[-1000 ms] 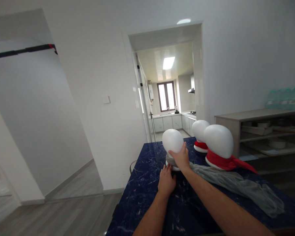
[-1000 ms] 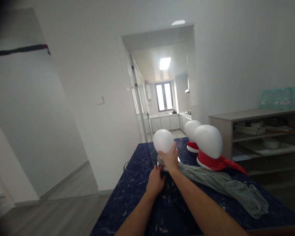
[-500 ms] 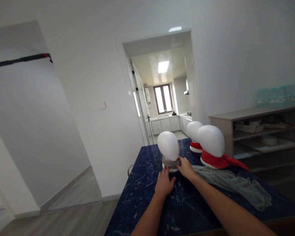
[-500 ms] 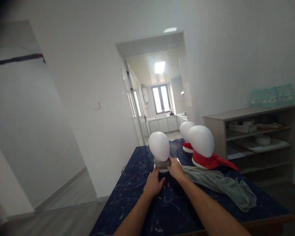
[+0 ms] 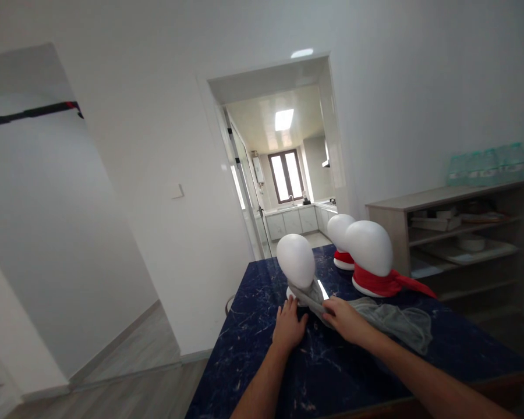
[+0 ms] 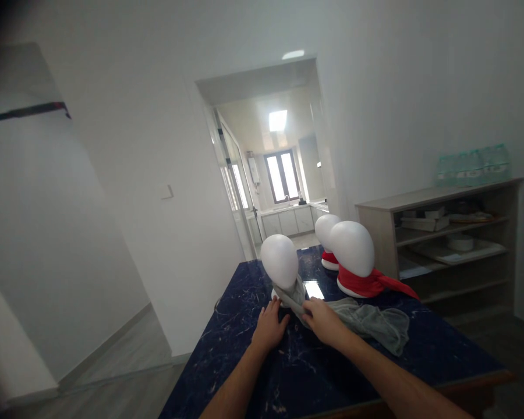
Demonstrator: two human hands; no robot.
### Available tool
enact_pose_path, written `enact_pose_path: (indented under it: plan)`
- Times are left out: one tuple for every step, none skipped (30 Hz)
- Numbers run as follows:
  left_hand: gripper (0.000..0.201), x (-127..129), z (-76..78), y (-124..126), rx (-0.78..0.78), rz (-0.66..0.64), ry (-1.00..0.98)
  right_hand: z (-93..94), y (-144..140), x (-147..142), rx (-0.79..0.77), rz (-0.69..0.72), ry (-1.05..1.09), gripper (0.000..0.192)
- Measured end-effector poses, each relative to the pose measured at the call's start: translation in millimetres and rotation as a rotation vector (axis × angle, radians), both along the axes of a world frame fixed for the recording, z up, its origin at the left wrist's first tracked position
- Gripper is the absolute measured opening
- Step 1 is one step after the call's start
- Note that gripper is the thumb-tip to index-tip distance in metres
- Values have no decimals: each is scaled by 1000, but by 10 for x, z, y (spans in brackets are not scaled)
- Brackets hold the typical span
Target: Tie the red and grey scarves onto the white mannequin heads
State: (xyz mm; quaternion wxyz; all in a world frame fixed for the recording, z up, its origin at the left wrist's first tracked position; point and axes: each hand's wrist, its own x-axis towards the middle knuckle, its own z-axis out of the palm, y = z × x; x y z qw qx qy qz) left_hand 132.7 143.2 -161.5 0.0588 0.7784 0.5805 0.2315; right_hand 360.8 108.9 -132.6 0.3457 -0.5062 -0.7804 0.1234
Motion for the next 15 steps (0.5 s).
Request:
enact_pose_path:
  plan:
    - [69, 2, 5, -2, -13, 0, 0, -23, -76, 11, 12, -2, 27, 13]
    - [69, 3, 9, -2, -25, -5, -1, -45, -136, 12, 22, -5, 62, 13]
    - [69, 4, 12, -2, -34, -13, -2, -65, -177, 3, 29, -5, 100, 13]
    - [70, 4, 12, 0, -37, -18, -1, -82, -199, -14, 32, 0, 135, 13]
    - [71, 4, 10, 3, -36, -19, 4, -94, -203, -37, 33, 7, 165, 13]
    - [71, 3, 5, 6, -31, -19, 12, -101, -190, -63, 33, 15, 187, 13]
    - [71, 2, -2, 11, -27, -15, 25, -105, -167, -89, 32, 19, 202, 13]
    - [69, 0, -11, 15, -24, -8, 38, -106, -137, -114, 30, 21, 211, 14]
    - [68, -2, -21, 20, -25, -3, 51, -104, -106, -135, 26, 18, 217, 15]
    - [66, -5, -30, 26, -22, -2, 58, -102, -76, -150, 22, 13, 223, 16]
    - [65, -8, -37, 34, -17, -6, 59, -100, -50, -159, 17, 9, 230, 17]
    - [66, -12, -42, 43, -10, -11, 56, -97, -28, -162, 13, 5, 238, 18]
    - [68, -15, -44, 57, -7, -16, 49, -96, -8, -158, 11, 6, 247, 18]
    - [71, -19, -44, 74, -8, -17, 38, -94, 11, -150, 8, 14, 259, 18]
    - [74, -22, -40, 95, -18, -13, 27, -92, 32, -139, -2, 29, 278, 18]
